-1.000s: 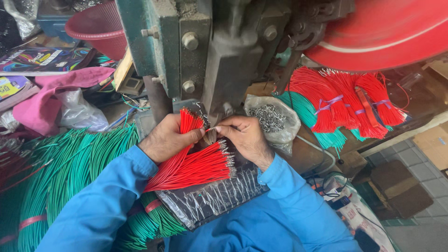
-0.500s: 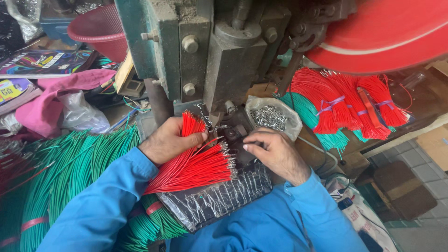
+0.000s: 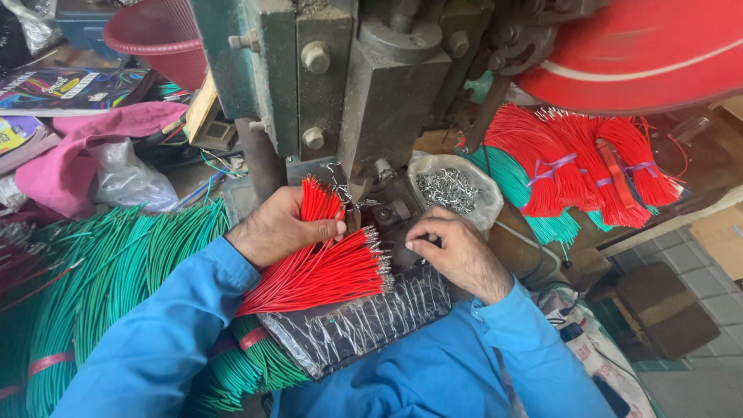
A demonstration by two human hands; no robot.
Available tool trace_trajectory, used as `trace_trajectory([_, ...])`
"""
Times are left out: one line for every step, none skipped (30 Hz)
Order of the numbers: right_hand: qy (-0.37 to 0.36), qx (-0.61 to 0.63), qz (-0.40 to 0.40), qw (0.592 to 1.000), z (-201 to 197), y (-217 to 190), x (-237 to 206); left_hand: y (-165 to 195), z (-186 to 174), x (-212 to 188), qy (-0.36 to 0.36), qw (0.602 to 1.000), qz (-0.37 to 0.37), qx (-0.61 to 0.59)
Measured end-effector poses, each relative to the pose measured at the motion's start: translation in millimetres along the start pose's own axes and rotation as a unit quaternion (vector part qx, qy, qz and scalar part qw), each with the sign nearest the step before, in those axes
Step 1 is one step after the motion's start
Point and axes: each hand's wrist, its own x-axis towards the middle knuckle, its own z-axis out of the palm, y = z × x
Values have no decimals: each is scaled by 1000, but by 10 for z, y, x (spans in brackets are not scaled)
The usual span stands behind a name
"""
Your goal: The person repeatedly inserts the stripped end of a red insulated wire into a metal crimp terminal and presses a lever on a crimping machine to secure the terminal. The person then places the finished wire aside and repeats the process with additional wires from a bundle.
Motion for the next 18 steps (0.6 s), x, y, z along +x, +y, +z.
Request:
trace_trajectory([-10, 12, 14, 1000, 4, 31, 12, -1, 2, 3, 3, 1000, 1, 4])
trace_trajectory([-20, 23, 28, 999, 9, 60, 20, 1, 1, -4, 6, 1000, 2, 8])
trace_trajectory([-30, 34, 41, 998, 15, 91, 25, 4, -1, -6, 10, 1000, 3, 12])
trace_trajectory([-32, 63, 66, 995, 16, 120, 29, 10, -3, -10, 9, 1000, -1, 13])
trace_trajectory([-33, 92, 92, 991, 23, 148, 34, 13, -3, -14, 9, 1000, -5, 13])
trace_trajectory([-34, 121, 117, 985, 27, 166, 32, 19, -4, -21, 8, 1000, -9, 15])
trace_trajectory([-20, 140, 96, 985, 26, 182, 35, 24, -3, -24, 9, 1000, -15, 12])
trace_trajectory([-7, 160, 74, 984, 30, 188, 41, 28, -1, -25, 11, 1000, -20, 10])
trace_trajectory([7, 179, 52, 982, 27, 193, 52, 29, -1, -18, 12, 1000, -26, 8])
trace_trajectory([17, 186, 64, 980, 33, 185, 60, 29, 0, -19, 13, 1000, -25, 11])
trace_trajectory([27, 194, 75, 978, 51, 170, 68, 26, -3, -17, 13, 1000, -24, 14])
trace_trajectory([37, 201, 86, 975, 64, 151, 76, 22, -7, -12, 15, 999, -24, 17])
trace_trajectory([40, 227, 58, 971, 89, 131, 109, 13, -7, -6, 18, 999, -25, 9])
trace_trajectory([44, 253, 30, 966, 128, 101, 147, 5, -11, -9, 22, 999, -27, 2])
trace_trajectory([47, 279, 1, 959, 148, 76, 170, -5, -15, -8, 26, 999, -28, -6])
trace_trajectory([69, 232, -59, 969, 161, 50, 188, -12, -21, -5, 23, 1000, -20, -3])
trace_trajectory([90, 184, -118, 972, 169, 29, 206, -20, -24, 5, 20, 1000, -12, -1])
trace_trajectory([110, 134, -178, 969, 186, 2, 229, -23, -32, 6, 17, 1000, -4, 2])
